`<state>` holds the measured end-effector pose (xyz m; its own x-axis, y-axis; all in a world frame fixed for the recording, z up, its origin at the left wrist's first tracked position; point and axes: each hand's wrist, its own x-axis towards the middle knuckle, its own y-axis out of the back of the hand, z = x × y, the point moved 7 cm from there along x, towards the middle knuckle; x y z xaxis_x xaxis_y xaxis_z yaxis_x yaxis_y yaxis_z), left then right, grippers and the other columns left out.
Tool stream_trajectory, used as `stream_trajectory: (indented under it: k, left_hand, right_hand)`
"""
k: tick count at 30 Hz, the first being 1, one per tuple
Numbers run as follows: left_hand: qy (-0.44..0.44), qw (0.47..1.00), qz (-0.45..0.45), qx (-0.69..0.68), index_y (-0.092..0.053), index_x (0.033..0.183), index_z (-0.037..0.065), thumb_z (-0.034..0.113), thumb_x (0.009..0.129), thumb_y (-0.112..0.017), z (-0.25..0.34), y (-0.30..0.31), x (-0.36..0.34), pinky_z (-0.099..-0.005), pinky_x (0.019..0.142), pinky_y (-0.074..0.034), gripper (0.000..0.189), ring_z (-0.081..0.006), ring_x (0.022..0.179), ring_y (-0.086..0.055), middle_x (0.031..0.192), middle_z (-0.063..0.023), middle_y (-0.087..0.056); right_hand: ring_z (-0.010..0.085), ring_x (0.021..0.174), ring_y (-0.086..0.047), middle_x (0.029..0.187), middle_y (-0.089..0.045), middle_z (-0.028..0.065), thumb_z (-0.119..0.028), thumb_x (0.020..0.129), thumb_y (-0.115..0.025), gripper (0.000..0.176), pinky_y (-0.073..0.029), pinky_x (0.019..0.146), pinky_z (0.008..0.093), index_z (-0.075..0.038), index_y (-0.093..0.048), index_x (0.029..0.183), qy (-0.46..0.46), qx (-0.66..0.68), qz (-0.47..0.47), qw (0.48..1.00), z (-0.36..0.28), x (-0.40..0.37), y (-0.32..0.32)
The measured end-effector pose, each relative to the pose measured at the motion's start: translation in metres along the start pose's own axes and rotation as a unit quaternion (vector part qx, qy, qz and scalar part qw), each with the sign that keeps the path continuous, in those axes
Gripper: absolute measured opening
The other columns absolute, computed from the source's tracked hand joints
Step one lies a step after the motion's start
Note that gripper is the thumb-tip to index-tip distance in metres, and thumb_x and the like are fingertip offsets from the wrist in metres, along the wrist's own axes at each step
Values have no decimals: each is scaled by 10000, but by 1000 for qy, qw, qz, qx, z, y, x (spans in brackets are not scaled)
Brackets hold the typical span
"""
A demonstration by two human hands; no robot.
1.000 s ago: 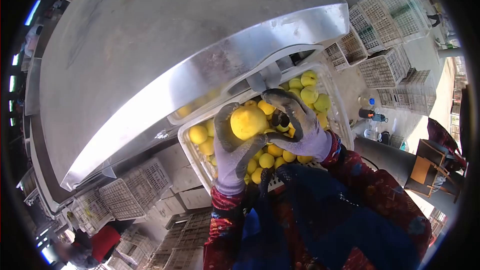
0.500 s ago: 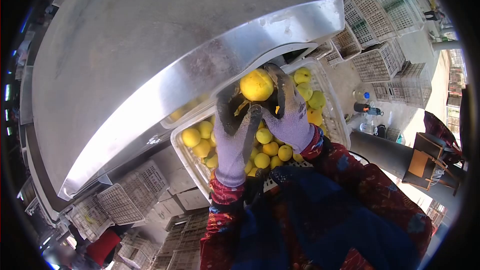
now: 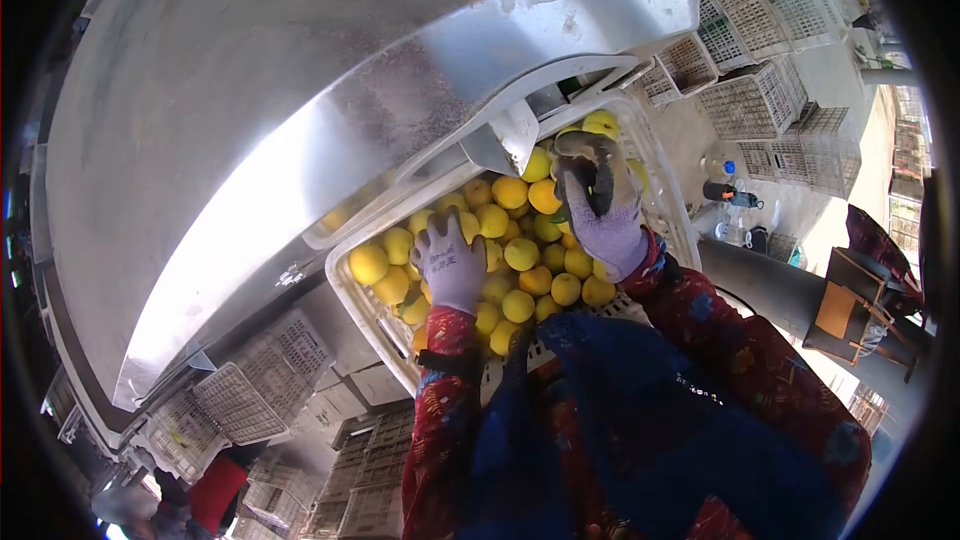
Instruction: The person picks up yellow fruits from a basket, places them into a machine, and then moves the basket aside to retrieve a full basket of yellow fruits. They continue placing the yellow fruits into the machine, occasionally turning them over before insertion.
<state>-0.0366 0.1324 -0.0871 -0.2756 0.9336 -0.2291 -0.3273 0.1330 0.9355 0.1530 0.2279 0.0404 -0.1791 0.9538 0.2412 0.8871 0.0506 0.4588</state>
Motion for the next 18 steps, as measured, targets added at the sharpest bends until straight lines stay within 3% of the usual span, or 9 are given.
stream_trajectory:
  k: [2,5,8,9,12,13,14,16,18]
  left_hand:
    - [-25,994,-64,80,-563,1335,174,268,858,-659,5,-37,14,-577,1003,-379,495,-394,1210,-508,1292,-161,-553]
    - [-67,983,-84,148,-550,1316,148,295,800,-722,-3,-75,26,-547,955,-415,564,-370,1131,-535,1196,-156,-569]
    - [-31,995,-93,20,-575,1283,104,298,772,-755,-4,-25,18,-511,979,-419,575,-366,1147,-539,1204,-173,-573]
    - [-9,997,-65,-43,-558,1296,68,257,729,-794,-11,-12,13,-480,973,-433,642,-372,1146,-540,1194,-183,-578]
    - [26,937,3,-349,-537,1316,48,251,727,-838,-39,26,-7,-476,954,-472,692,-366,1111,-586,1200,-186,-594]
    - [35,897,-22,-440,-474,1357,26,70,789,-810,-45,28,-12,-313,767,-567,662,-205,902,-672,1095,-116,-659]
    - [92,808,-48,-581,-485,1344,14,-1,835,-758,-48,22,-23,-248,714,-565,577,-144,834,-657,1059,-76,-653]
    - [133,704,-93,-691,-472,1366,23,-34,831,-739,-31,41,-35,-274,809,-565,600,-169,954,-652,1138,-87,-633]
    - [98,708,-92,-693,-454,1389,25,-43,821,-741,-14,51,-41,-289,884,-545,641,-181,1061,-617,1209,-92,-601]
  right_hand:
    - [287,984,-659,1155,-637,153,-102,872,-643,369,-518,786,434,-64,-531,1221,-64,-147,-193,968,47,-33,-37]
    - [311,1244,-517,1370,-516,159,-127,858,-604,410,-430,973,517,-88,-539,1261,68,-395,-358,844,88,-53,-99]
    - [345,1345,-399,1440,-448,159,-159,854,-574,481,-311,1069,601,-111,-519,1329,182,-516,-329,769,152,-65,-149]
    - [354,1340,-406,1448,-429,190,-173,834,-622,567,-301,1075,622,-105,-487,1380,149,-526,-360,756,159,-60,-156]
    - [375,1333,-416,1405,-466,208,-247,797,-708,656,-323,1071,602,-74,-473,1385,35,-414,-364,833,117,-42,-121]
    - [382,1317,-438,1369,-502,208,-287,770,-762,719,-347,1068,577,-58,-467,1385,25,-365,-312,877,106,-40,-106]
    - [381,1286,-470,1338,-527,201,-290,758,-784,745,-376,1055,548,-51,-462,1385,-4,-279,-310,909,97,-45,-94]
    - [378,1226,-534,1276,-578,188,-298,733,-829,797,-433,1028,489,-36,-452,1385,-61,-99,-293,949,62,-37,-67]
    - [325,1225,-562,1325,-553,178,-257,708,-874,840,-462,1021,433,-28,-441,1391,-72,-34,-263,962,25,-42,-49]
